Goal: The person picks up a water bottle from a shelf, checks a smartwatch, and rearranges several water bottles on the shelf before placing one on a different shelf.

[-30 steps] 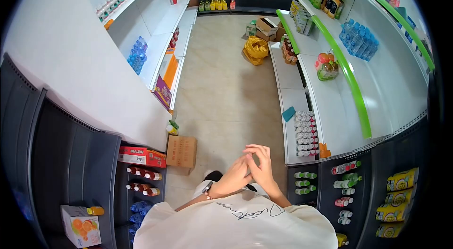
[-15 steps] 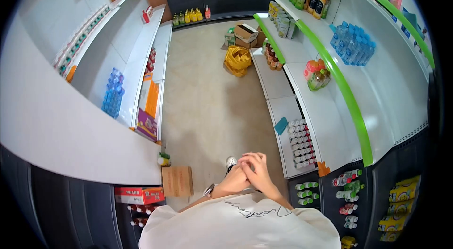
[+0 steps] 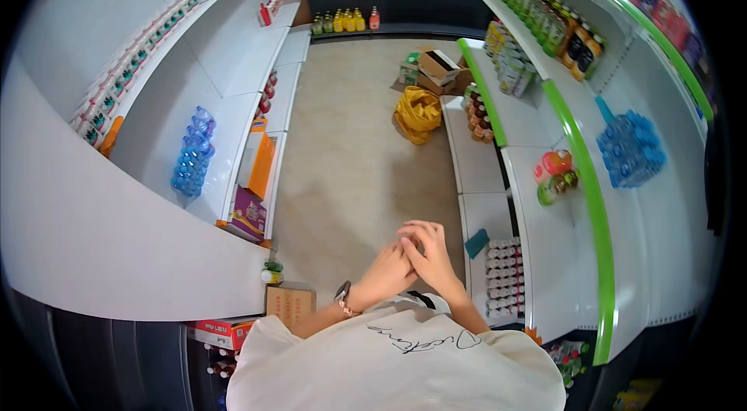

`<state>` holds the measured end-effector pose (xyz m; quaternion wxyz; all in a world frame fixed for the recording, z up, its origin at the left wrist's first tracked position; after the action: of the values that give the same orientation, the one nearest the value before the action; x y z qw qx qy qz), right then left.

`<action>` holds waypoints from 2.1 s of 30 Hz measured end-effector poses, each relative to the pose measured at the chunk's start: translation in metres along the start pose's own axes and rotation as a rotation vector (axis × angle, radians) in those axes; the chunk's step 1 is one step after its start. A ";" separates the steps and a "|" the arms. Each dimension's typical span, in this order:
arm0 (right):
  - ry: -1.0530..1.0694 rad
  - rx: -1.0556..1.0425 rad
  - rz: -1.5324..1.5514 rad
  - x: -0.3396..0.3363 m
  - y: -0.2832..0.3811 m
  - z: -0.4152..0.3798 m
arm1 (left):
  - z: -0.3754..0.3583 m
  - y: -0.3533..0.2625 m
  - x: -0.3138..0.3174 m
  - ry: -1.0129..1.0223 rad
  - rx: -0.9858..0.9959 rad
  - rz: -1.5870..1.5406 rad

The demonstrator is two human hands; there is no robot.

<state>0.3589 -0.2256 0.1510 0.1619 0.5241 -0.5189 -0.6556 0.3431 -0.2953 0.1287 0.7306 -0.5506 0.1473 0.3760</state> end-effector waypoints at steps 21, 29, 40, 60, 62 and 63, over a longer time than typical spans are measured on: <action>0.701 -0.494 -0.227 0.219 0.067 0.218 | 0.010 0.227 -0.139 -0.176 -0.264 0.209; 0.689 -0.437 -0.160 0.253 0.112 0.371 | 0.046 0.336 -0.233 -0.193 -0.228 0.386; 0.977 -0.374 -0.152 0.387 0.138 0.469 | 0.001 0.460 -0.323 -0.432 -0.648 0.186; 1.098 -0.932 -0.270 0.726 0.341 0.562 | -0.212 0.654 -0.597 -0.936 -0.857 0.330; 1.134 -0.880 -0.277 0.744 0.332 0.571 | -0.228 0.676 -0.589 -0.998 -0.866 0.229; 1.154 -0.851 -0.267 0.753 0.323 0.574 | -0.238 0.688 -0.584 -1.071 -0.874 0.139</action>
<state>-0.5396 -0.6340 -0.0162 0.5182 0.7368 0.0172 -0.4340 -0.4930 -0.6628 -0.0648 0.3881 -0.5221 -0.3635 0.6668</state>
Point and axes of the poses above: each hand's wrist, its own z-axis towards the middle knuckle, its own x-axis out of the palm, y = z × x, the point moved 9 cm from there along z, towards the middle knuckle, and after that the axes turned 14 degrees about x, right-handed, at the moved point
